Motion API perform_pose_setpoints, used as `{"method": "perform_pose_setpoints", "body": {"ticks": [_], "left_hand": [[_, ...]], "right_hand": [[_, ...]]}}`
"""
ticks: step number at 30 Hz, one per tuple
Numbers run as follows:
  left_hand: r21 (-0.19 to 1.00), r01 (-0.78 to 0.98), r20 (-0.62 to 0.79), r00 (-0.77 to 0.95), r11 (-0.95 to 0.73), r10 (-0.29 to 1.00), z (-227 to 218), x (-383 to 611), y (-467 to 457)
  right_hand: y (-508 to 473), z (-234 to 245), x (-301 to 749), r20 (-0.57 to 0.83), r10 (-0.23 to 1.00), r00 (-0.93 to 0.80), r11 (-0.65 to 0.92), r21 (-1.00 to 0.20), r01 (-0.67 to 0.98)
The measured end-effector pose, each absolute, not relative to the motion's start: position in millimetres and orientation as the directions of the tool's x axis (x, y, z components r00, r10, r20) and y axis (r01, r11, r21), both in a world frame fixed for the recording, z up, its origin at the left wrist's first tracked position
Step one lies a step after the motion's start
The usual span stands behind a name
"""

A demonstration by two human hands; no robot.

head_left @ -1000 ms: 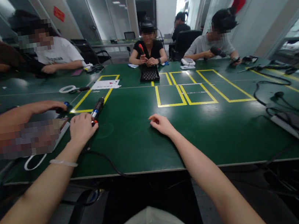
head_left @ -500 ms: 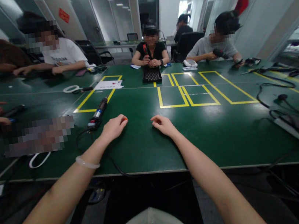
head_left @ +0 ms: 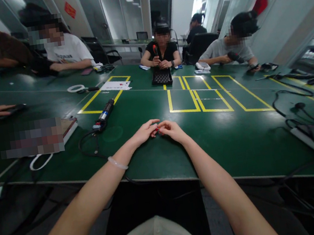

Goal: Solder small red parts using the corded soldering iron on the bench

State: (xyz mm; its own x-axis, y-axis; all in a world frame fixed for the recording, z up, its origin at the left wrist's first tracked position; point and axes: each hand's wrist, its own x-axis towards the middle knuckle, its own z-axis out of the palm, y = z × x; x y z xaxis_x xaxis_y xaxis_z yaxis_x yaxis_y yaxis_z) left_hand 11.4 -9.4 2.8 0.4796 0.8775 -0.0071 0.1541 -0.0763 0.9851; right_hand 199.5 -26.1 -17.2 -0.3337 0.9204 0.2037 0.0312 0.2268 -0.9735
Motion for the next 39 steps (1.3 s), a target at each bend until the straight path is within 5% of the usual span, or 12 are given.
{"method": "perform_pose_setpoints", "body": {"ticks": [12,39], "left_hand": [[0.998,0.055,-0.032,0.409,0.011,0.912,-4.5,9.9,-7.0],[0.993,0.039,0.077,0.473,-0.109,0.877,-7.0,4.6,-8.2]], "right_hand": [[-23.3,-20.0,198.7,0.241,0.933,-0.268,0.260,-0.965,0.039],[-26.0,-16.3,201.0,0.279,0.938,-0.208,0.325,-0.915,0.238]]}}
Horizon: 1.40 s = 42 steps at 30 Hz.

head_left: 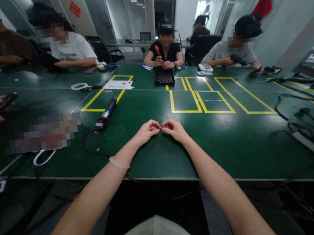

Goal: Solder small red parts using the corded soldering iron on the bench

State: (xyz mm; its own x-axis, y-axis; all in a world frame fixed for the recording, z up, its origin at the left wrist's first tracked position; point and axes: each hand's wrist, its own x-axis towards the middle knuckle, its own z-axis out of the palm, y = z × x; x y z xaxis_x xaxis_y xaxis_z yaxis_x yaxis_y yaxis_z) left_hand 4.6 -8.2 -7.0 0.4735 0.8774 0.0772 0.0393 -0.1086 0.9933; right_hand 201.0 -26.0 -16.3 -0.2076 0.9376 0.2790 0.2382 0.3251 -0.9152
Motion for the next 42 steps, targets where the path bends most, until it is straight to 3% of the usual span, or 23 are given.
{"method": "perform_pose_setpoints", "body": {"ticks": [23,28,31,34,38,42], "left_hand": [[0.989,0.120,0.032,0.419,-0.091,0.907,1,6,-12],[0.942,0.249,0.116,0.385,-0.224,0.916,9,-8,-4],[0.820,0.441,0.231,0.328,-0.365,0.916,19,-34,7],[0.539,0.745,0.340,0.234,-0.393,0.911,29,-75,19],[0.256,0.964,0.303,-0.014,-0.067,0.953,36,-139,33],[0.130,0.981,0.068,-0.151,0.141,0.986,31,-193,44]], "right_hand": [[-24,-19,202,0.268,0.939,-0.216,0.317,-0.917,0.243],[-26,-16,203,0.240,0.946,-0.220,0.292,-0.924,0.246],[-27,-15,203,0.229,0.947,-0.224,0.285,-0.921,0.266],[-28,-14,202,0.212,0.949,-0.233,0.277,-0.914,0.298],[-28,-14,201,0.212,0.947,-0.240,0.283,-0.907,0.312],[-29,-14,201,0.205,0.947,-0.247,0.279,-0.907,0.316]]}}
